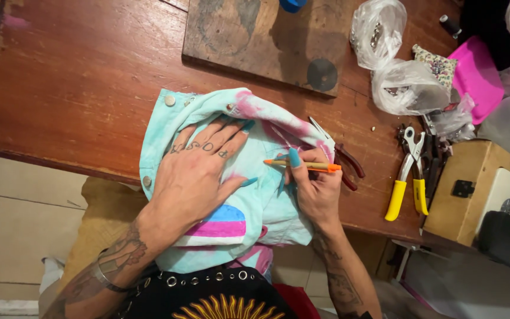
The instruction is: Marking fabric with a pen and attaching hardware using a hand-held punch tool
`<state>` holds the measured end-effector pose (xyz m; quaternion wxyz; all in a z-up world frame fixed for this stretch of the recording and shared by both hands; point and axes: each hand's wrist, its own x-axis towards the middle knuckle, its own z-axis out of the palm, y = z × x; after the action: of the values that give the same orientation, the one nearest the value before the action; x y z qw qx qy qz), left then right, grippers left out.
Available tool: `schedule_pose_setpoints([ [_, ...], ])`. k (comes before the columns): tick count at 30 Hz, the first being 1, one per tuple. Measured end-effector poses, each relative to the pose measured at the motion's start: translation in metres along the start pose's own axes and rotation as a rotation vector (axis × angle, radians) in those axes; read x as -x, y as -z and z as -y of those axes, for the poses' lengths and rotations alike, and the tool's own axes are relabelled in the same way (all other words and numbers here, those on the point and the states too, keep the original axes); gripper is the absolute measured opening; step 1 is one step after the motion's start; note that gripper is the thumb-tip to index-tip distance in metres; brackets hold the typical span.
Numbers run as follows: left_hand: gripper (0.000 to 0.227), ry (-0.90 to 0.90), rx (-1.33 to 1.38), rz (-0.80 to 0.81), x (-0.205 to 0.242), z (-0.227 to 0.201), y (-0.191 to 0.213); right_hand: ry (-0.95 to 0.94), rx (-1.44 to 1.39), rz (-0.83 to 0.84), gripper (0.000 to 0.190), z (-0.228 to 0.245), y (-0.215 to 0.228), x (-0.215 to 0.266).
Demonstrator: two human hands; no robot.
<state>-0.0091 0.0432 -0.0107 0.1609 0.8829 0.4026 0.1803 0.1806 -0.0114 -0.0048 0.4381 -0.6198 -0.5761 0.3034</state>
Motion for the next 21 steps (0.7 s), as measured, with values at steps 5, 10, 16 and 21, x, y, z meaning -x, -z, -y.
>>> schedule_pose_setpoints([
  [5, 0.060, -0.006, 0.021, -0.013, -0.0002, 0.0003, -0.0013, -0.017, -0.023, 0.005, 0.019, 0.0016, -0.0005, -0.0006],
  [10, 0.059, -0.013, 0.014, -0.017, -0.0009, 0.0004, 0.0000, 0.001, -0.005, 0.009, 0.020, 0.0056, -0.0011, -0.0025],
  [16, 0.060, -0.007, 0.003, -0.010, -0.0005, 0.0003, -0.0014, 0.001, -0.001, 0.010, 0.020, 0.0070, -0.0013, -0.0033],
  [21, 0.058, -0.011, -0.010, -0.004, -0.0012, -0.0011, 0.0013, -0.025, -0.045, 0.002, 0.020, 0.0067, -0.0009, -0.0024],
])
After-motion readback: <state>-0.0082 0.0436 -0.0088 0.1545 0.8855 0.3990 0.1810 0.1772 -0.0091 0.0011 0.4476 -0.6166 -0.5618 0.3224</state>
